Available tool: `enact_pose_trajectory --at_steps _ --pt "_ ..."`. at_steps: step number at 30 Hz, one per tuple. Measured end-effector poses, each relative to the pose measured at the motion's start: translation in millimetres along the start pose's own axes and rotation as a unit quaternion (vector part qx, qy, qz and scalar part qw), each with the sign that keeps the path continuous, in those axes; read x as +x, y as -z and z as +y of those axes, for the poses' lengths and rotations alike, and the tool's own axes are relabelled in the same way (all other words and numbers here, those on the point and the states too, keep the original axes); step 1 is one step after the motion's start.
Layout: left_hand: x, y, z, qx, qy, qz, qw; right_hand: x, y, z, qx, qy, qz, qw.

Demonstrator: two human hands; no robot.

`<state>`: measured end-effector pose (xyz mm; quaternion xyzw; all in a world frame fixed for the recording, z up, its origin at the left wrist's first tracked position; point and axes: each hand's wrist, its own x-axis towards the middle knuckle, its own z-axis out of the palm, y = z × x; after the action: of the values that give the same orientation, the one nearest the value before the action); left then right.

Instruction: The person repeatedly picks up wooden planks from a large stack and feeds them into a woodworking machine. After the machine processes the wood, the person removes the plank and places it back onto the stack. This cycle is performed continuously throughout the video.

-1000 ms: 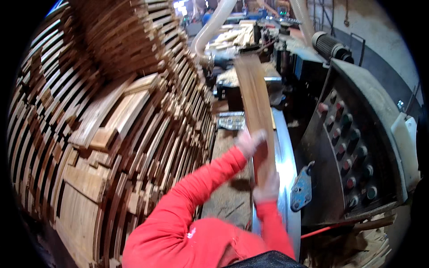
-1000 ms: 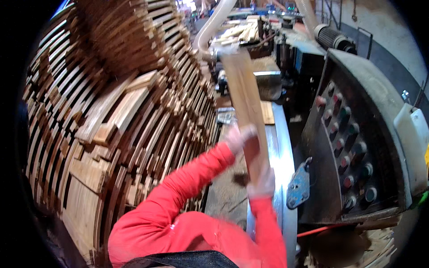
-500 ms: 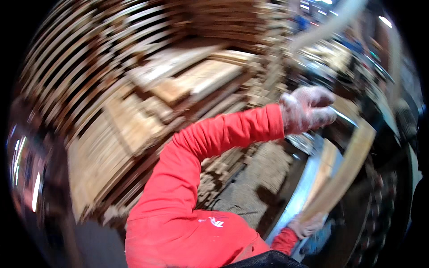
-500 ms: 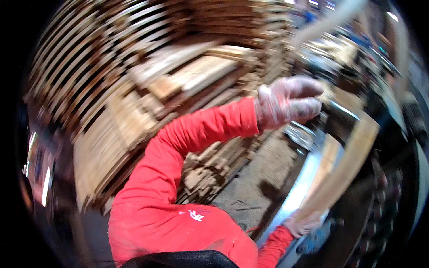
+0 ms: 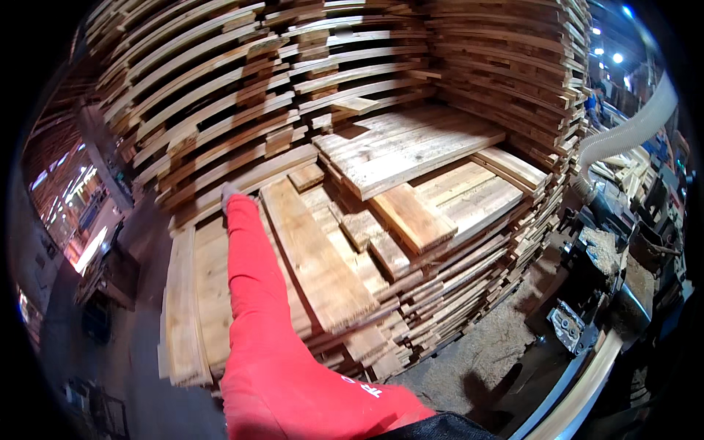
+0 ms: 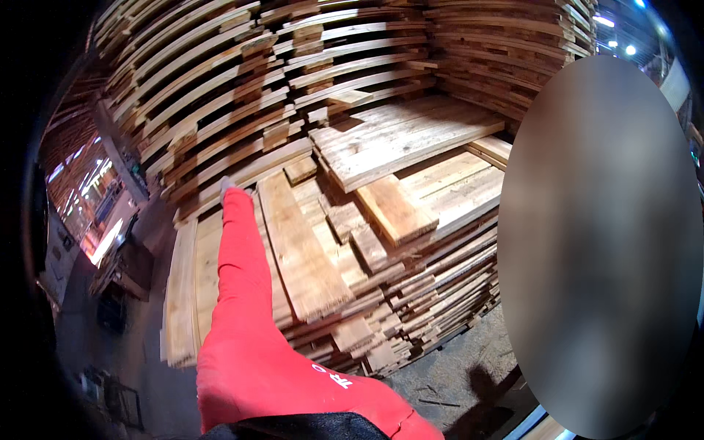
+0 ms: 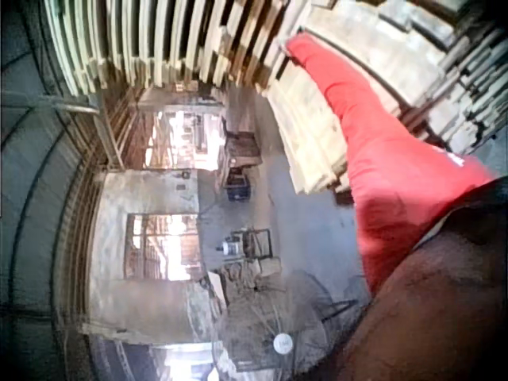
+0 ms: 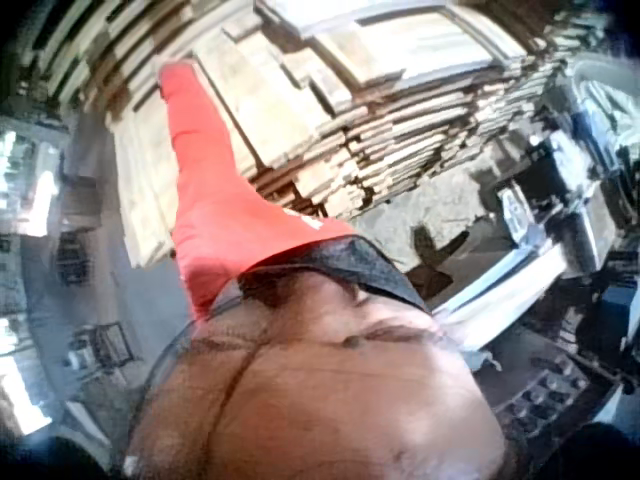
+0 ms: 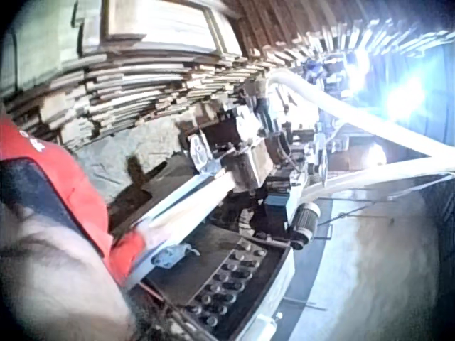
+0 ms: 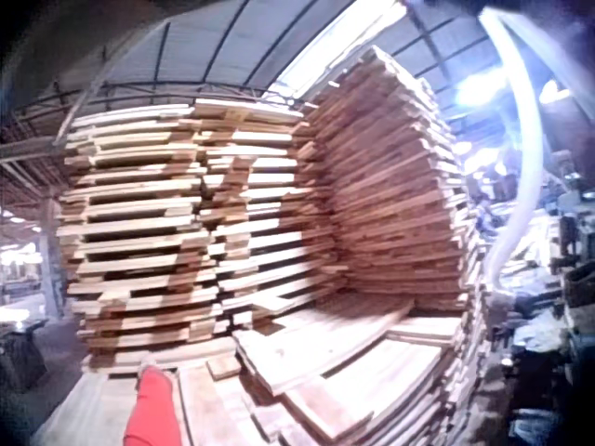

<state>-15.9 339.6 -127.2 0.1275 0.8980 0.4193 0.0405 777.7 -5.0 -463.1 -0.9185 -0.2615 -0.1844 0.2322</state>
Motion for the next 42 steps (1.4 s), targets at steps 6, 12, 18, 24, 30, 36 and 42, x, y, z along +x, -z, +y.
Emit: enact_pose_trajectory --at_steps 6,12,18,24,30,36,42 --pt "9 -19 -1 -0.154 0.058 0.031 0.986 -53 38 32 0.011 0.111 0.033 0.993" --pt "-15 40 -8 -0.403 0.085 0.091 0.907 -25 -3 84 0.018 0.226 0.086 0.970" --pt "-118 116 31 -0.631 0.005 0.044 0.774 55 -47 73 0.107 0.048 0.067 0.991" --pt "-347 146 78 -0.693 -0.295 -0.203 0.626 107 -62 -14 0.210 0.166 0.084 0.960" --pt "-621 4 33 -0.394 -0.558 -0.570 0.457 92 120 -116 0.311 0.372 0.162 0.859" --pt "-764 -111 -144 -0.057 -0.311 -0.893 0.321 -74 131 13 0.061 0.060 -0.060 0.995" --pt "-763 -89 -225 0.168 -0.295 -0.901 0.272 -245 201 77 -0.121 -0.081 -0.096 0.985"
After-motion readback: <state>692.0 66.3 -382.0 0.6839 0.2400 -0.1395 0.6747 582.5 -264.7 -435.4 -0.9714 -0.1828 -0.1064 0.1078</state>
